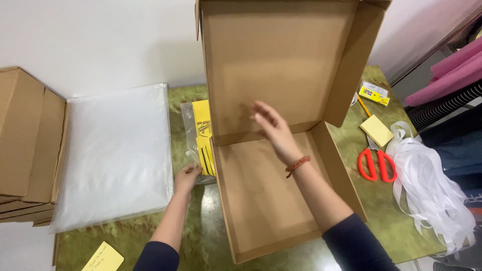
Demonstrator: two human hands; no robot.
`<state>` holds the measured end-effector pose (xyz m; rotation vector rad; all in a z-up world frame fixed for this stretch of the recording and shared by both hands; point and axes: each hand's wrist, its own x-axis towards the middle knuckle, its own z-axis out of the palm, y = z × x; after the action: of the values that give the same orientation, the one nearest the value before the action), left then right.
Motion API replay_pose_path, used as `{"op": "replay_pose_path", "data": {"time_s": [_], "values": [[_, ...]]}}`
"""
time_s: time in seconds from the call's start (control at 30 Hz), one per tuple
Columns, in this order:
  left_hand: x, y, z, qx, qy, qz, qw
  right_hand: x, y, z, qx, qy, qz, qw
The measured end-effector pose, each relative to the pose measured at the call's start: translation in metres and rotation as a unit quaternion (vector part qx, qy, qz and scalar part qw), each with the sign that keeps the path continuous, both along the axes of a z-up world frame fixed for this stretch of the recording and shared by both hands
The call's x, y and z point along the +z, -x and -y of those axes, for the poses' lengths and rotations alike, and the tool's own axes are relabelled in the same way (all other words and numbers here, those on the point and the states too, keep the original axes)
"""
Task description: The person places a yellow shirt wrapped in plastic into a cardboard box and closes the lid. They then tie a white ribbon around the box in a bow and write on a yellow sticky note with a pencil before placing the note on the box.
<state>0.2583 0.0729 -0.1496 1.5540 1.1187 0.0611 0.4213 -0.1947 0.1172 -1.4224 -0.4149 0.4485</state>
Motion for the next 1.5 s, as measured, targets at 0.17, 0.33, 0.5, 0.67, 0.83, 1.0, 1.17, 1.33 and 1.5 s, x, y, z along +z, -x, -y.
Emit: {"op": "replay_pose_path", "data": {"time_s": [0.17,0.33,0.5,0.67,0.83,1.0,1.17,1.33,1.5], "values": [[0.065,0.007,0.037,0.084,0.073,0.069,0.991,-0.034,0.092,-0.032,0.178,0.154,0.159,0.959],[0.094,0.007,0.047,0.091,0.070,0.133,0.984,-0.076,0.159,-0.043,0.244,0.336,0.404,0.815],[0.096,0.003,0.043,0.081,0.025,0.142,0.986,-0.098,0.160,-0.050,0.148,0.422,0.493,0.746],[0.127,0.019,0.015,0.094,-0.026,0.176,0.980,-0.067,0.153,-0.043,0.108,0.431,0.437,0.782],[0.152,0.047,-0.022,0.078,-0.059,0.177,0.979,-0.063,0.155,-0.038,0.081,0.419,0.398,0.812],[0.178,0.080,-0.035,0.097,-0.052,0.227,0.967,-0.046,0.156,-0.036,0.097,0.375,0.312,0.868],[0.169,0.123,-0.064,0.122,-0.039,0.214,0.968,-0.067,0.154,-0.031,0.106,0.395,0.328,0.852],[0.149,0.158,-0.072,0.153,-0.008,0.180,0.972,-0.163,0.127,-0.045,0.081,0.443,0.389,0.804],[0.137,0.175,-0.100,0.166,0.031,0.161,0.972,-0.158,0.152,-0.071,0.003,0.327,0.373,0.868]]}}
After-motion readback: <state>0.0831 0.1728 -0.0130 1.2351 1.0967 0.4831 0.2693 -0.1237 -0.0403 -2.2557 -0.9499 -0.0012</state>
